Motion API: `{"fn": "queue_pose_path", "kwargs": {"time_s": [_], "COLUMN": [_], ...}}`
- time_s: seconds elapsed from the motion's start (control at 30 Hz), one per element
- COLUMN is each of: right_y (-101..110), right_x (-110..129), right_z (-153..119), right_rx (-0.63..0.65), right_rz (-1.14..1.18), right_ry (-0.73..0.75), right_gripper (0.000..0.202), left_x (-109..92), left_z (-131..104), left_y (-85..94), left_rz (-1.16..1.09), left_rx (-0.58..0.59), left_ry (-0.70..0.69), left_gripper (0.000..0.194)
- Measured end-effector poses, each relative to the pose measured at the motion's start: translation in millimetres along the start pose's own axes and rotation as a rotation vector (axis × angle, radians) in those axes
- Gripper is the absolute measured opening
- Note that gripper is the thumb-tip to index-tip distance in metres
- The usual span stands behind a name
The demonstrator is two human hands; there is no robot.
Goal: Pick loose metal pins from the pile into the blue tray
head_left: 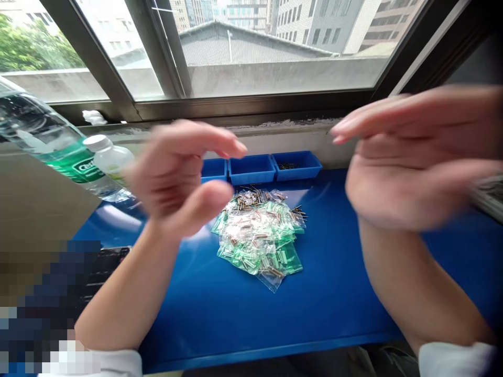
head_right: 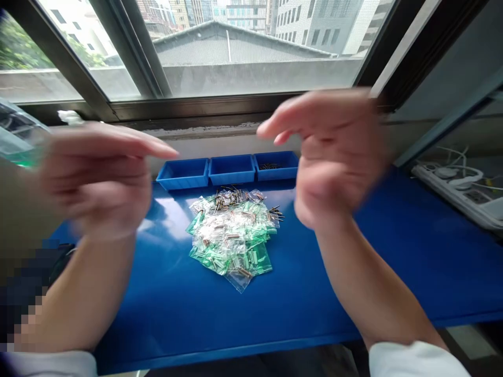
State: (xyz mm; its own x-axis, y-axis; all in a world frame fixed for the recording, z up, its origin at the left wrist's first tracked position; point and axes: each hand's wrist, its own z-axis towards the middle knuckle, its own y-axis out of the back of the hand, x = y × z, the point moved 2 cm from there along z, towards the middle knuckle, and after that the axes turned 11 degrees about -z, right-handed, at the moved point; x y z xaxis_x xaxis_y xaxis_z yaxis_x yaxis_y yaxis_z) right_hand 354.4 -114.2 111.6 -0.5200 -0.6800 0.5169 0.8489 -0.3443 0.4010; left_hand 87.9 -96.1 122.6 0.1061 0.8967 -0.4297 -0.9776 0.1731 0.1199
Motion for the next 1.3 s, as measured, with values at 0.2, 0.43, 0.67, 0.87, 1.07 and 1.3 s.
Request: {"fn": "queue_pose_path", "kwargs": {"time_s": [0.2, 0.43, 0.67, 0.87, 1.07, 1.3], "right_y": [-79, -108, -108, -109, -108, -108], "right_x": [-69, -120, -130, -124, -119, -120], "right_z": [-9, -44, -48, -50, -49, -50], "right_rx": [0.136, 0.410, 0.468, 0.470, 0.486, 0.499], "right_rz": [-0.217, -0.369, -0.407, -0.419, -0.437, -0.463], "right_ry": [0.116, -0.040, -0.226, -0.245, -0.263, -0.222], "right_gripper": [0.018, 0.018, 0.021, 0.018, 0.019, 0.018], "left_x": [94, 139, 142, 139, 141, 150], "left_z": [-41, -95, -99, -99, -98, -102], "left_y": [-17.4, -17.3, -23.5, -22.4, -16.4, -19.5], "left_rz": [0.272, 0.323, 0.319, 0.296, 0.376, 0.617], "left_rx": [0.466, 0.644, 0.643, 0.601, 0.390, 0.578], "left_ry": [0.194, 0.403, 0.425, 0.420, 0.434, 0.475], "left_gripper": [0.013, 0.027, 0.028, 0.026, 0.025, 0.034]}}
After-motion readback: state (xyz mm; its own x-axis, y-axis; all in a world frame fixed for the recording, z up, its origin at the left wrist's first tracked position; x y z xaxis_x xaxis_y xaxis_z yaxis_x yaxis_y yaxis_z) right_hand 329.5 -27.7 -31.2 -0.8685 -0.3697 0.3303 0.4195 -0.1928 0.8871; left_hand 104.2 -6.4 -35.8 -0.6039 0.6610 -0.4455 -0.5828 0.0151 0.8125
